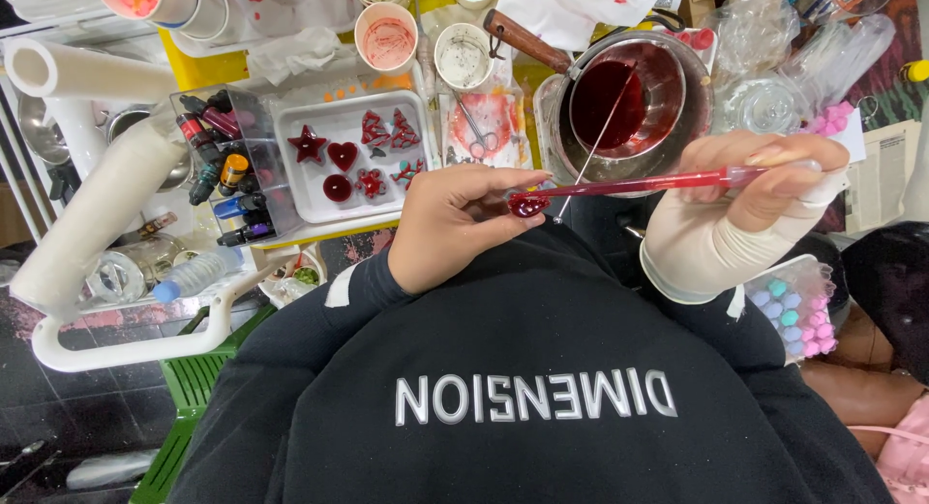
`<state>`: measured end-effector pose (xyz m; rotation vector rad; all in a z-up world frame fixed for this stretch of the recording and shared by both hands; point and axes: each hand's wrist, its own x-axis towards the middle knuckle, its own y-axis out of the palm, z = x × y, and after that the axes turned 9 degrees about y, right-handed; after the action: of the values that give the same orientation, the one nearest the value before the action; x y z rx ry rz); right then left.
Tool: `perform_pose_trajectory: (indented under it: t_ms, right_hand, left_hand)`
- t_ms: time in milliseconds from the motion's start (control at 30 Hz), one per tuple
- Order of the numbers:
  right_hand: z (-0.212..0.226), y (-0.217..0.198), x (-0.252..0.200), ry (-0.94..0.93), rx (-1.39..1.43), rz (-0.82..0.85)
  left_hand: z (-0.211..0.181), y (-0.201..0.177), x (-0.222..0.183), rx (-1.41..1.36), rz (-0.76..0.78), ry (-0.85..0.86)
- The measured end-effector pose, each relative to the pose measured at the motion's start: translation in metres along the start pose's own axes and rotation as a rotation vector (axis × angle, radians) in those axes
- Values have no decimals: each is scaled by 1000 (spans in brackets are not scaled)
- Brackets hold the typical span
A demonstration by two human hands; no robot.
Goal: The recorder uses a dropper to fill small silicone molds with liquid red wax at a workstation.
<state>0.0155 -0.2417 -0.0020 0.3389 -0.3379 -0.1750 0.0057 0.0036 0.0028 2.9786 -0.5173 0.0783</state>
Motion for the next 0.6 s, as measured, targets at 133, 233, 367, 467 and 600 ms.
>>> perform_pose_trajectory:
  t_ms: [133, 233, 367, 467, 600]
  right_hand:
    - [0, 2, -1, 7, 14, -28]
    - [-1, 0, -1, 5, 12, -24]
    - [-2, -8, -2, -7, 55, -52]
    - [8, -13, -1, 2, 119, -100]
    - [13, -42, 9, -59, 86, -40]
  left_hand:
    - [0, 0, 0, -9, 1, 6]
    - [0, 1, 0, -17, -2, 8]
    - [-1, 0, 0, -8, 0, -7]
    - [-3, 0, 0, 10, 2, -28]
    - [0, 2, -2, -5, -21, -19]
